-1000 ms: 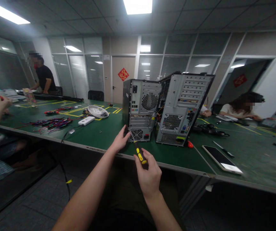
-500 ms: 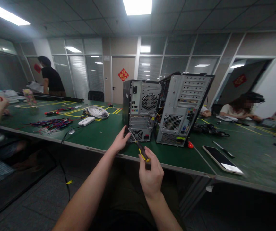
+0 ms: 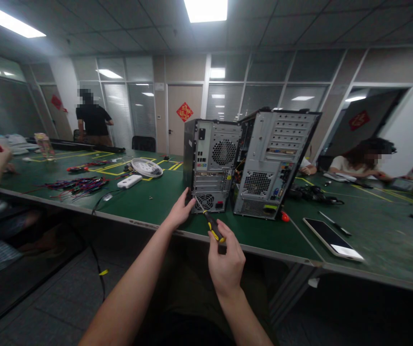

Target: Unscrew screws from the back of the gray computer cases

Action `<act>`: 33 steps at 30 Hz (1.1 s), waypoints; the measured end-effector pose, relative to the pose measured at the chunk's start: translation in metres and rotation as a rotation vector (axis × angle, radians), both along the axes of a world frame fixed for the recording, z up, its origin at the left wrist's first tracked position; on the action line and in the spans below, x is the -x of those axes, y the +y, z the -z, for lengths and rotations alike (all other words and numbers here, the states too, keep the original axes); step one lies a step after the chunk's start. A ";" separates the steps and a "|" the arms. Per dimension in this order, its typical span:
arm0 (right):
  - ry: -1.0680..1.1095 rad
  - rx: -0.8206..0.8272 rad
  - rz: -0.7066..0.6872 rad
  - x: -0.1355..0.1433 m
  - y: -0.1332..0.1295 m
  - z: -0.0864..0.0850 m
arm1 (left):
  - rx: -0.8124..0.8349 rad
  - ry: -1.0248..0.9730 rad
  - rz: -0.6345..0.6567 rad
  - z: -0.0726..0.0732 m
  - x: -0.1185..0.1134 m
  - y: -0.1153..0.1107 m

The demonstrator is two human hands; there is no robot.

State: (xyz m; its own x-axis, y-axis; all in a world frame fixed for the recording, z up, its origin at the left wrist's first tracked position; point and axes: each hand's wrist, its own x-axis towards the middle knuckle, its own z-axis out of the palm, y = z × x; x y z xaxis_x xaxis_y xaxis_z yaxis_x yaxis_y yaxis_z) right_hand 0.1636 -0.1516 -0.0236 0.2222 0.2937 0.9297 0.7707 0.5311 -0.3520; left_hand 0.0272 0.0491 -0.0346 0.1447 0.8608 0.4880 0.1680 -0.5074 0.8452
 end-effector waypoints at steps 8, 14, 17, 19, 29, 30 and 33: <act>0.005 0.019 0.004 0.000 0.000 0.001 | 0.003 0.007 0.001 -0.001 0.000 -0.001; 0.005 -0.010 0.009 0.000 0.000 0.001 | 0.012 -0.011 0.001 -0.001 0.000 -0.001; -0.002 -0.014 0.006 0.000 0.000 0.001 | 0.016 -0.012 0.006 -0.001 0.000 -0.001; -0.003 -0.012 0.006 0.000 0.000 0.001 | 0.017 -0.009 0.010 -0.001 0.001 -0.001; -0.002 -0.010 0.014 0.000 0.001 0.002 | 0.025 -0.005 0.008 -0.001 0.001 -0.001; -0.003 -0.009 0.014 0.000 0.001 0.002 | 0.021 0.000 0.006 -0.001 0.001 -0.001; 0.000 -0.007 0.013 0.000 0.000 0.002 | 0.005 0.012 0.001 0.000 0.001 0.001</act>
